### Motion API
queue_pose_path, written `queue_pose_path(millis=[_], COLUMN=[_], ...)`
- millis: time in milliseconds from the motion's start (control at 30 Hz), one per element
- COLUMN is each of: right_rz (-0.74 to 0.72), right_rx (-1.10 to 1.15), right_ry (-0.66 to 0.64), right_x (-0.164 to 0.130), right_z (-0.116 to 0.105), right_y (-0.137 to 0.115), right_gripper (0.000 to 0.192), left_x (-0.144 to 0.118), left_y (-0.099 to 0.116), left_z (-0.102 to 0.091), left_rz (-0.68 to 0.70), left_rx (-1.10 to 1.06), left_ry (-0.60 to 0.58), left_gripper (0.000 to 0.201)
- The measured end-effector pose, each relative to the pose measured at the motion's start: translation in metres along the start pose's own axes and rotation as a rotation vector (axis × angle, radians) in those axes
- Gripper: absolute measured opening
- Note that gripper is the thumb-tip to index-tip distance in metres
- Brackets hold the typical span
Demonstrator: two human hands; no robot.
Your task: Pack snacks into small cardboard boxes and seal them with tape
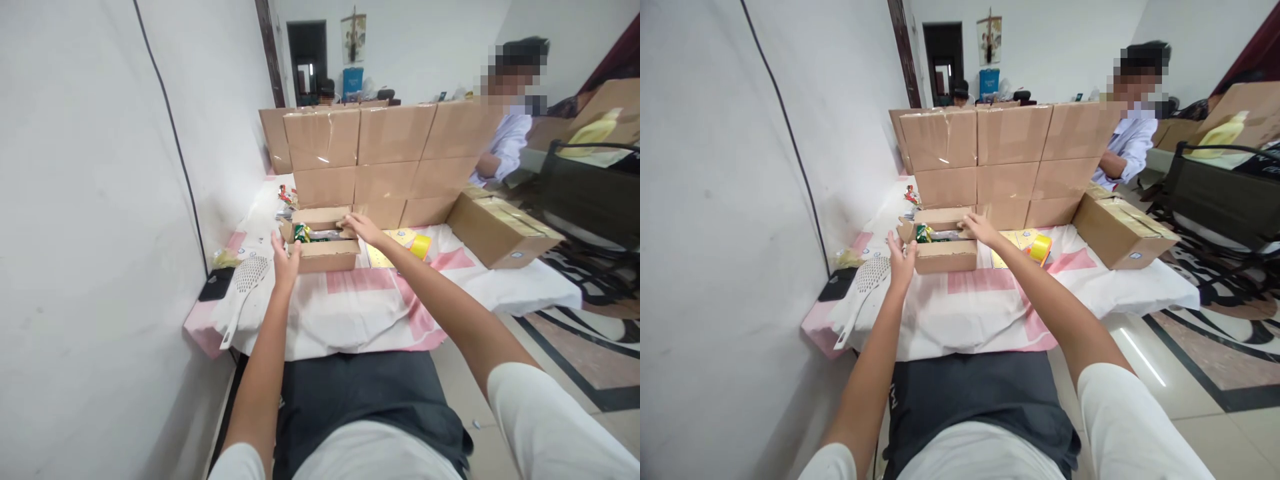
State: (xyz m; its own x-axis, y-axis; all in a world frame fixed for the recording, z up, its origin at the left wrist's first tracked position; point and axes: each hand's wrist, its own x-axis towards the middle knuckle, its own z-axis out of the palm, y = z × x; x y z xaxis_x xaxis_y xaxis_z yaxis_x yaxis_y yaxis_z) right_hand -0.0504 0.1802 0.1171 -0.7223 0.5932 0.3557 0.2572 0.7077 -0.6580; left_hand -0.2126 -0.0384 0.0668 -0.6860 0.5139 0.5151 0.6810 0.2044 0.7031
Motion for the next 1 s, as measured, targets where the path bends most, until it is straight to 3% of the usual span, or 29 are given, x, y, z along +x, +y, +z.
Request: queue_pose_path(millis=[100,167,233,300,367,433,500,567,633,733,800,933,1000], right_rz=[-0.048,0.002,0.067,0.13,0.184,0.193,0.124,0.028,-0.029,-0.061,-0.068,0.08,0.173], right_rx=[0.049,0.092,0.139,0.189,0.246,0.317,0.386,0.394,0.318,0.176,0.046,-0.181,-0.181], right_ry=[0.004,0.072,0.148,0.206,0.241,0.262,0.222,0.115,0.022,-0.009,0.101,0.685,0.776], right_x=[-0.008,-0.004,0.008,0.022,0.034,0.038,0.031,0.019,0.006,-0.005,-0.013,-0.056,-0.089], right_z=[0.015,0.021,0.024,0.026,0.028,0.027,0.026,0.026,0.026,0.023,0.01,-0.05,-0.081], right_y=[0.006,0.009,0.012,0.013,0.013,0.013,0.013,0.013,0.012,0.008,0.009,0.041,0.069], right_gripper=[0.028,0.025,0.03,0.044,0.052,0.054,0.054,0.048,0.04,0.038,0.035,0.041,0.042], left_x=[0.015,0.022,0.028,0.035,0.045,0.054,0.06,0.061,0.056,0.041,0.031,0.024,0.026], left_y=[-0.016,-0.021,-0.022,-0.021,-0.019,-0.017,-0.013,-0.006,0.004,0.025,0.038,0.052,0.056], left_z=[-0.009,-0.02,-0.03,-0.034,-0.031,-0.023,-0.013,-0.005,0.001,0.011,0.018,0.025,0.025], left_rz=[0.242,0.374,0.397,0.283,0.114,-0.002,-0.05,-0.02,0.104,0.327,0.363,0.301,0.3], left_rx=[0.02,0.111,0.148,0.117,0.064,0.051,0.089,0.179,0.293,0.419,0.456,0.516,0.559], left_ry=[-0.262,-0.354,-0.415,-0.385,-0.263,-0.166,-0.151,-0.15,-0.153,-0.313,-0.419,-0.452,-0.479], left_gripper=[0.086,0.096,0.093,0.076,0.064,0.064,0.066,0.063,0.056,0.048,0.048,0.054,0.052])
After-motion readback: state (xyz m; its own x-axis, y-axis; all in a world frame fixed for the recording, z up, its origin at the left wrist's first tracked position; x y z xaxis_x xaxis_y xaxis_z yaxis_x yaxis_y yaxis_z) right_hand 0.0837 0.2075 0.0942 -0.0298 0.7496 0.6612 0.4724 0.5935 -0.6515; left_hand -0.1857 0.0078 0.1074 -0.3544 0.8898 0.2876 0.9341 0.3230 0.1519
